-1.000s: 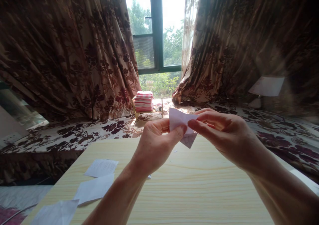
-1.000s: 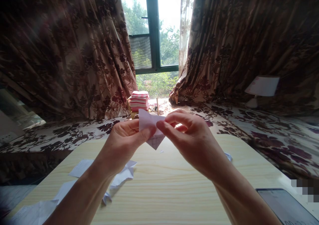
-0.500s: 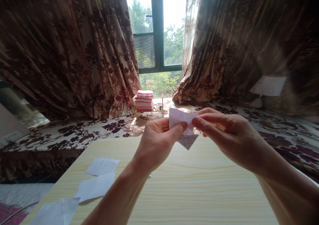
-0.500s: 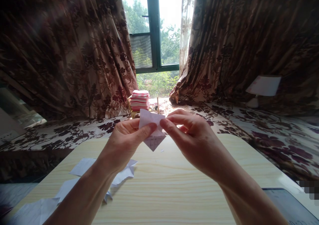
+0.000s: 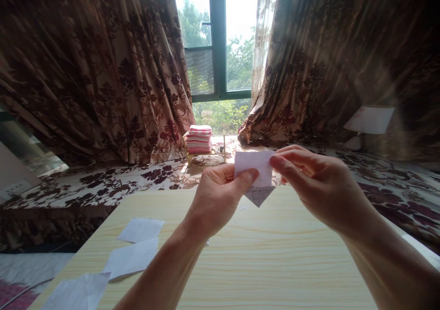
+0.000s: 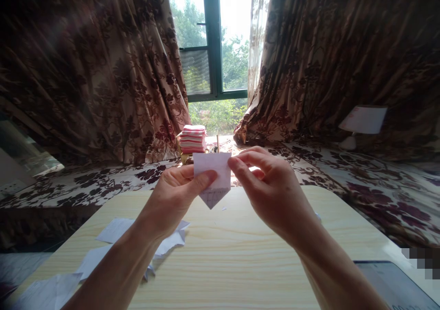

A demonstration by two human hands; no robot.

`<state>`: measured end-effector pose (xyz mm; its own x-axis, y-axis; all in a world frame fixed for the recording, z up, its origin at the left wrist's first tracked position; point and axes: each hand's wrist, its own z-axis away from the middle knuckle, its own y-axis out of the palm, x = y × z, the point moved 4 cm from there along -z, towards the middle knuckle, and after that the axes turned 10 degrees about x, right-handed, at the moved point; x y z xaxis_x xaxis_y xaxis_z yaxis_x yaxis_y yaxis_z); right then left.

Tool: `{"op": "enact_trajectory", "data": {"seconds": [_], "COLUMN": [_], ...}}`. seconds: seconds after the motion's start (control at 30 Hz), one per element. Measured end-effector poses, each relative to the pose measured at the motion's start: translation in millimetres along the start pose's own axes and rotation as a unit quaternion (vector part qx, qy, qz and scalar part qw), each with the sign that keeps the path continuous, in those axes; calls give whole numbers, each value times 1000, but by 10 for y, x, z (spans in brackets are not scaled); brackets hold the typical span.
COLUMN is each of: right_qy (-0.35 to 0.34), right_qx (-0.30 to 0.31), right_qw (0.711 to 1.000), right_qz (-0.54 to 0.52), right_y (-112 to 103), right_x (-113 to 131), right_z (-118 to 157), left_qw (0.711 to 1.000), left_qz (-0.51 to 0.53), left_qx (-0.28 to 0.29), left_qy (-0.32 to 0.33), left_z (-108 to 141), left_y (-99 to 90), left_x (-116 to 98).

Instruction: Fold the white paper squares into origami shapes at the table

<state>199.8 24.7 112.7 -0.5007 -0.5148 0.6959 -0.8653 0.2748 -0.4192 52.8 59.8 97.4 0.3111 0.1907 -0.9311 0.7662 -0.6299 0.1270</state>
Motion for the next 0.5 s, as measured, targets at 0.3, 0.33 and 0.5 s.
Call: {"op": "enact_trajectory", "data": {"seconds": [0.3, 0.33, 0.5], "right_qy": [29, 35, 64], "right_qx": [79, 100, 79], "right_qw": [996, 994, 990], "right_qz": [-27, -40, -97], "right_y": [7, 29, 44], "right_x": [-44, -51, -100], "right_z": [-4, 0, -8], "left_qw": [1000, 1000, 998], "left_qz": [3, 6, 25], "left_qx": [-8, -4, 57], "left_qy": [16, 15, -5], "left_z": [-12, -15, -15], "left_y": [-23, -20, 42], "left_x": [3, 2, -23]}}
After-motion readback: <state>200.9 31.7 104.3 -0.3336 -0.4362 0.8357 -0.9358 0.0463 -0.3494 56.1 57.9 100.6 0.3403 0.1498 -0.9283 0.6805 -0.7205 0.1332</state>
